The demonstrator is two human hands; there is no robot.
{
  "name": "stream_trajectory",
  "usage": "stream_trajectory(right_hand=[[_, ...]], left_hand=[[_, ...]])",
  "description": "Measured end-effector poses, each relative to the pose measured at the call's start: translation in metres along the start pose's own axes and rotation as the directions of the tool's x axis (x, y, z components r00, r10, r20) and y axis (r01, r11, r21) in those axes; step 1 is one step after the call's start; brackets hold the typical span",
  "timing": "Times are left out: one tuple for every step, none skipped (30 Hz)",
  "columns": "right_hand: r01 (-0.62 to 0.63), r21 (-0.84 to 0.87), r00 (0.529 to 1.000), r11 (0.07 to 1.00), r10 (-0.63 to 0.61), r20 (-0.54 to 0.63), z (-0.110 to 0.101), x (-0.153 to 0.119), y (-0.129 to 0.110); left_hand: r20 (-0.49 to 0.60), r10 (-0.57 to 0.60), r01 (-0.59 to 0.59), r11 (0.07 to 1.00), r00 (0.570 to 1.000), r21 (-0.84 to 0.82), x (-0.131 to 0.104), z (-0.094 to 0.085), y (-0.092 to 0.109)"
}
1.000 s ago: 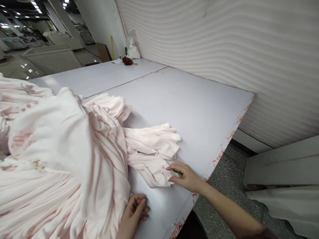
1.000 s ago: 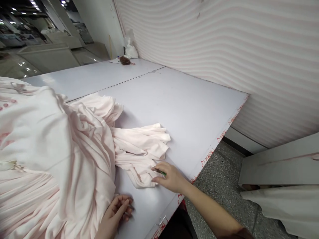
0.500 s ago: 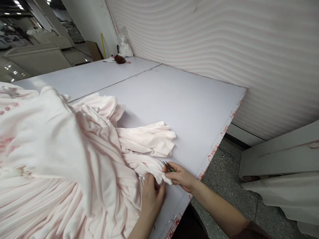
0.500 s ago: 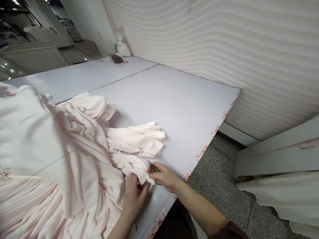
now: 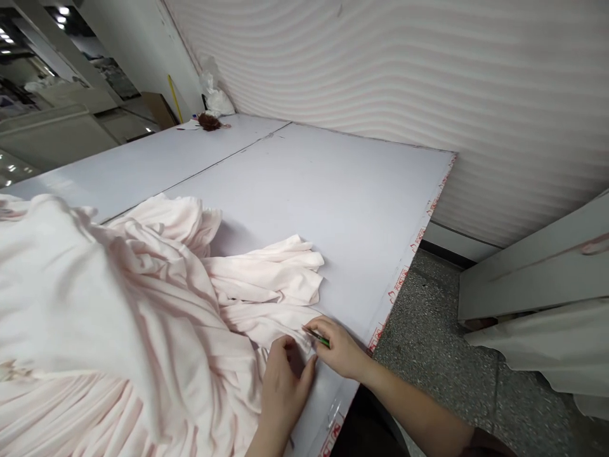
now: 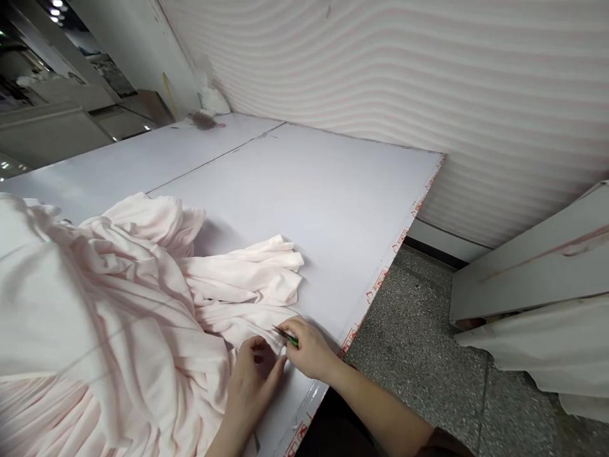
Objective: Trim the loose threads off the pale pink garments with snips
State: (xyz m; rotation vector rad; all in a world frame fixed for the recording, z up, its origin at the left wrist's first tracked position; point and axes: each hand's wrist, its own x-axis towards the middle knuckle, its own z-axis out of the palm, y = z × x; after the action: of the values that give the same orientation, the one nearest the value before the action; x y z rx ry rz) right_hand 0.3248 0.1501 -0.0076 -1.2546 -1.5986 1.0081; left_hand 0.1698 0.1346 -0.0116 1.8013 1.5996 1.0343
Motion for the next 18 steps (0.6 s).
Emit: stream_trajectory(right_hand=[[-0.006, 0.003, 1.0, 1.0, 0.006, 0.01, 0.001, 0.0, 0.002], [-0.01, 0.017, 1.0, 1.0, 0.009, 0.01, 0.002, 0.0, 0.003], [-0.013, 0.039, 1.0, 0.999, 0.013, 0.004, 0.003, 0.0, 0.004], [-0.011, 0.063, 1.0, 0.998, 0.012, -0.006, 0.003, 0.0, 0.004], [0.0, 0.088, 1.0, 0.996, 0.002, -0.022, 0.004, 0.0, 0.004], [0.017, 0.11, 0.999, 0.994, -0.012, -0.04, 0.004, -0.001, 0.003], [0.033, 0.132, 0.998, 0.991, -0.027, -0.052, 0.005, -0.001, 0.002], [0.039, 0.161, 0.998, 0.986, -0.03, -0.054, 0.006, -0.001, 0.001], [0.027, 0.198, 0.999, 0.98, -0.018, -0.044, 0.006, -0.001, -0.001], [0.001, 0.239, 1.0, 0.971, 0.005, -0.023, 0.007, -0.001, -0.002], [-0.03, 0.275, 1.0, 0.961, 0.031, 0.002, 0.007, -0.001, -0.003], [-0.054, 0.295, 0.999, 0.954, 0.05, 0.022, 0.006, 0.0, -0.005], [-0.062, 0.293, 0.998, 0.954, 0.058, 0.025, 0.005, -0.001, -0.006], [-0.051, 0.263, 0.999, 0.964, 0.05, 0.008, 0.004, -0.001, -0.008], [-0.022, 0.206, 0.999, 0.978, 0.027, -0.021, 0.002, -0.001, -0.009], [0.013, 0.131, 0.999, 0.991, -0.006, -0.049, 0.0, -0.002, -0.011], [0.047, 0.05, 0.997, 0.998, -0.044, -0.063, -0.002, -0.003, -0.012], [0.077, -0.028, 0.995, 0.997, -0.078, -0.058, -0.004, -0.004, -0.014]], left_hand=[[-0.021, 0.004, -0.004, 1.0, 1.0, 0.016, 0.0, 0.003, -0.001], [-0.033, 0.0, 0.0, 1.0, 0.999, 0.01, 0.001, 0.005, -0.002], [-0.034, -0.011, 0.01, 1.0, 0.999, -0.023, 0.002, 0.006, -0.004], [-0.028, -0.024, 0.022, 0.996, 0.999, -0.082, 0.003, 0.007, -0.006], [-0.023, -0.037, 0.033, 0.988, 0.999, -0.153, 0.005, 0.007, -0.008], [-0.019, -0.049, 0.043, 0.974, 0.999, -0.222, 0.006, 0.006, -0.01], [-0.022, -0.054, 0.046, 0.961, 0.998, -0.274, 0.007, 0.005, -0.012], [-0.037, -0.049, 0.035, 0.954, 0.998, -0.298, 0.007, 0.004, -0.013], [-0.064, -0.033, 0.013, 0.957, 0.997, -0.289, 0.007, 0.002, -0.014], [-0.099, -0.003, -0.022, 0.969, 0.995, -0.245, 0.007, -0.001, -0.014], [-0.136, 0.053, -0.077, 0.982, 0.989, -0.173, 0.006, -0.004, -0.013], [-0.164, 0.138, -0.153, 0.985, 0.977, -0.082, 0.005, -0.008, -0.011], [-0.173, 0.247, -0.247, 0.969, 0.953, 0.021, 0.005, -0.012, -0.009], [-0.16, 0.362, -0.345, 0.931, 0.918, 0.124, 0.004, -0.017, -0.007], [-0.129, 0.465, -0.434, 0.876, 0.876, 0.211, 0.004, -0.021, -0.005], [-0.095, 0.545, -0.504, 0.818, 0.833, 0.277, 0.004, -0.025, -0.004], [-0.069, 0.598, -0.55, 0.772, 0.799, 0.32, 0.004, -0.028, -0.003], [-0.058, 0.628, -0.575, 0.741, 0.776, 0.347, 0.003, -0.029, -0.002]])
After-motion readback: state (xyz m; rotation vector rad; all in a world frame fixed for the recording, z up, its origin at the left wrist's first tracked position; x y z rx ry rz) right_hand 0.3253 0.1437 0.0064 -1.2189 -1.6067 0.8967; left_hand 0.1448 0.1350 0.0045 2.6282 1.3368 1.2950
